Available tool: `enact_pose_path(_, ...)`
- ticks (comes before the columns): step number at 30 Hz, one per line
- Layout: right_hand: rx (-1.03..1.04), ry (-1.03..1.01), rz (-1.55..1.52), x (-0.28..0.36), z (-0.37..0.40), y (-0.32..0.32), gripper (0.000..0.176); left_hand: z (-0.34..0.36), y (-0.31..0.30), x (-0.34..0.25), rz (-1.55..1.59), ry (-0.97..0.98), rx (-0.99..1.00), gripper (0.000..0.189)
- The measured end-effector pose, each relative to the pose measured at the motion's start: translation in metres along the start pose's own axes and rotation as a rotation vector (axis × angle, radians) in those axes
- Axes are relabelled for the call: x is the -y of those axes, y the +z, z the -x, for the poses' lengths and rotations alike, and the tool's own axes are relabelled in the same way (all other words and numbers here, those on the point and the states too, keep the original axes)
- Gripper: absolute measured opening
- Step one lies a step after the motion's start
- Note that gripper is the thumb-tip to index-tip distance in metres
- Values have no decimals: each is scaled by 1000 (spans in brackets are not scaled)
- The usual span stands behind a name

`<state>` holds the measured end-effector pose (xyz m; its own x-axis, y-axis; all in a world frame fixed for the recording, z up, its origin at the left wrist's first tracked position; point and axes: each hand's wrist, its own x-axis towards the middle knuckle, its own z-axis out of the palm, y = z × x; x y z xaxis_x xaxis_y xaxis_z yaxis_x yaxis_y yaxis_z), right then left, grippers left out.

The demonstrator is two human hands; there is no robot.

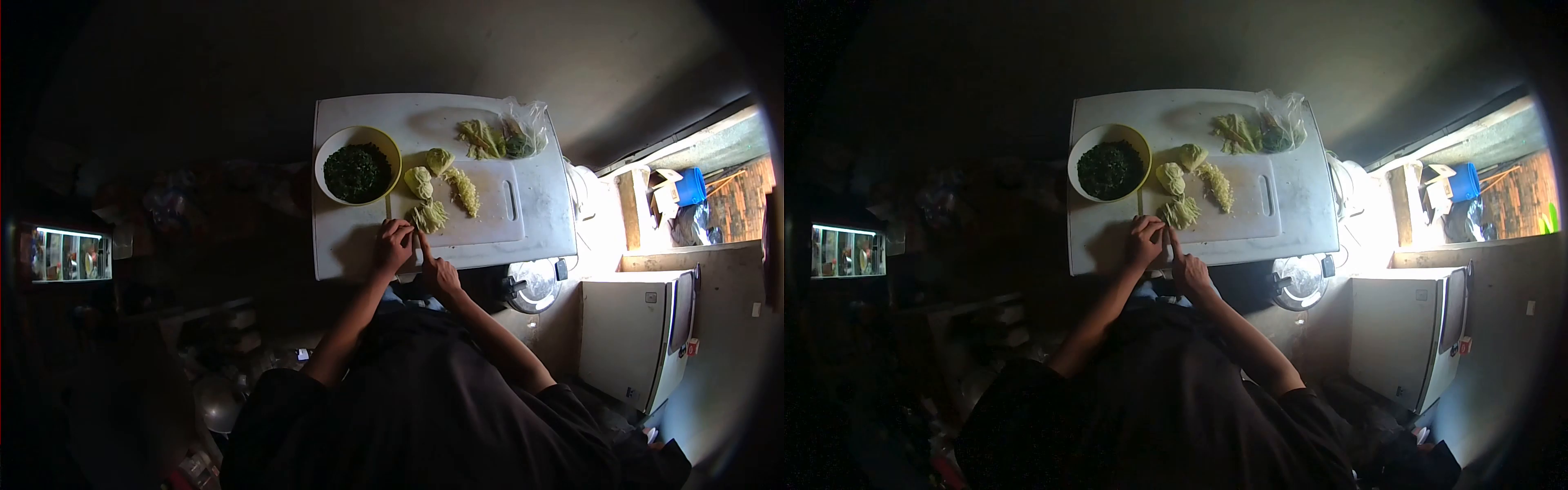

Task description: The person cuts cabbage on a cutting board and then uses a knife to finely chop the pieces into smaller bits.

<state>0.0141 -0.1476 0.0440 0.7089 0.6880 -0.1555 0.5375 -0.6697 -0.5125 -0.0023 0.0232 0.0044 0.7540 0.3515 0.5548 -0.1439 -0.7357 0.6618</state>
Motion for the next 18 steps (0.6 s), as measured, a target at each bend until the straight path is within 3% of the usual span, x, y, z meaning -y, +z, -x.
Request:
enact_pose_path(2,83,56,-5,4,1,-5,84,0,-2,-3,-4,-2,-10,8)
enact_pose_path(6,97,87,-21,-5,13,3,85,-1,-2,-6,18,-6,-41,8)
enact_pose_path(8,54,72,8,-7,16,0,77,-2,-3,-7,38,-37,-27,7)
enact_pose_path(11,79,76,10,-2,14,-18,85,-5,-7,-11,24,0,-10,6)
enact_pose_path(18,102,133,-2,4,11,-23,84,2,-1,-1,22,5,-27,7)
